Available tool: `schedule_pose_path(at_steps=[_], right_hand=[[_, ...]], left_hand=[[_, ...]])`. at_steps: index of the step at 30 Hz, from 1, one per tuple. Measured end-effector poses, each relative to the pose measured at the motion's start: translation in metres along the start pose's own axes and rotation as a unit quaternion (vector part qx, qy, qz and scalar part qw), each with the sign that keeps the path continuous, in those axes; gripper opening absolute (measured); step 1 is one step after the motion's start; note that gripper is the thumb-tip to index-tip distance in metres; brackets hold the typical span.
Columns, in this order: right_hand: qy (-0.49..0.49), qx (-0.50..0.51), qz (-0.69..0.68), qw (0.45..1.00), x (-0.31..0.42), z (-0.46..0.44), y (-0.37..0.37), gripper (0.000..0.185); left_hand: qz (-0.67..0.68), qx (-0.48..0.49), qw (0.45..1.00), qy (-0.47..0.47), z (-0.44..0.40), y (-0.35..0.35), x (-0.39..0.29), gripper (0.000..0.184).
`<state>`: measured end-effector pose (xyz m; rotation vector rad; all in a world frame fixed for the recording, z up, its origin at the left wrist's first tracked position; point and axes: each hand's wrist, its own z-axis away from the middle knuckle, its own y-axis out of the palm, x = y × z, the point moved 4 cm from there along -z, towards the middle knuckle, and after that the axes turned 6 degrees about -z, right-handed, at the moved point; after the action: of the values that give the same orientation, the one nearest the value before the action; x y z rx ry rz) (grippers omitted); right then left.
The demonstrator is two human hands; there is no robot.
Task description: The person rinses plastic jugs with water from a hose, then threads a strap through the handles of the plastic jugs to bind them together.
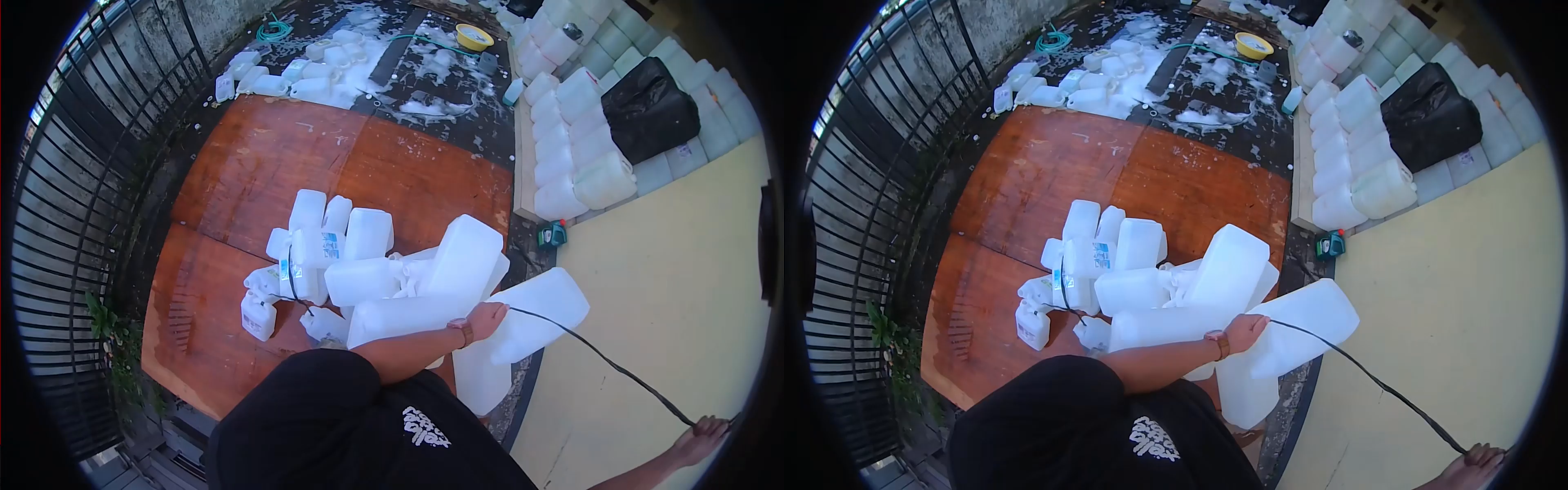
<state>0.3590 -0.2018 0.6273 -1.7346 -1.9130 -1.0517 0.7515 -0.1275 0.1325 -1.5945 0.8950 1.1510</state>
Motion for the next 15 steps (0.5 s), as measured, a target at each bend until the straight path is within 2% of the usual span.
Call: schedule_pose_path(at_steps=[1,3,4,5,7,8,9,10,11,12,13,14,15], right_hand=[[0.066,-0.048,0.059,0.995,-0.032,0.062,0.025,0.02],[0.098,0.018,0.234,0.967,-0.076,0.138,0.018,0.017],[0.117,0.073,0.257,0.956,-0.095,0.17,0.018,0.015],[0.167,0.043,0.247,0.953,-0.112,0.204,0.028,0.017],[0.28,0.102,0.165,0.94,-0.143,0.265,0.058,0.016],[0.305,0.096,0.092,0.943,-0.163,0.29,0.074,0.022],[0.33,0.087,0.019,0.94,-0.183,0.313,0.082,0.032],[0.342,0.101,-0.006,0.934,-0.202,0.334,0.085,0.033],[0.353,0.119,-0.03,0.927,-0.222,0.35,0.088,0.033],[0.35,0.085,-0.016,0.933,-0.238,0.36,0.089,0.034],[0.348,0.051,-0.009,0.936,-0.265,0.377,0.095,0.034],[0.357,0.035,0.0,0.933,-0.284,0.393,0.096,0.031],[0.369,0.056,0.001,0.928,-0.3,0.402,0.101,0.029]], left_hand=[[0.019,-0.132,0.984,-0.117,-0.01,-0.005,0.003,0.041],[0.048,-0.21,0.973,-0.087,-0.033,0.005,-0.046,0.046],[0.075,-0.17,0.979,-0.084,-0.034,0.009,-0.089,0.044],[0.101,-0.133,0.983,-0.079,-0.032,0.006,-0.136,0.042],[0.161,-0.071,0.983,0.052,-0.008,0.0,-0.201,0.038],[0.161,-0.072,0.983,0.051,-0.008,-0.002,-0.198,0.038],[0.288,0.017,0.957,-0.001,-0.007,0.008,-0.188,0.037],[0.405,0.105,0.907,-0.05,-0.007,0.015,-0.176,0.036],[0.387,0.096,0.904,-0.156,-0.013,0.018,-0.149,0.037],[0.293,-0.014,0.952,-0.09,-0.016,0.018,-0.149,0.037],[0.183,-0.127,0.975,-0.024,-0.015,0.014,-0.149,0.037],[0.183,-0.089,0.974,-0.101,-0.008,0.02,-0.159,0.035],[0.155,-0.087,0.983,-0.052,0.006,0.03,-0.177,0.034]])
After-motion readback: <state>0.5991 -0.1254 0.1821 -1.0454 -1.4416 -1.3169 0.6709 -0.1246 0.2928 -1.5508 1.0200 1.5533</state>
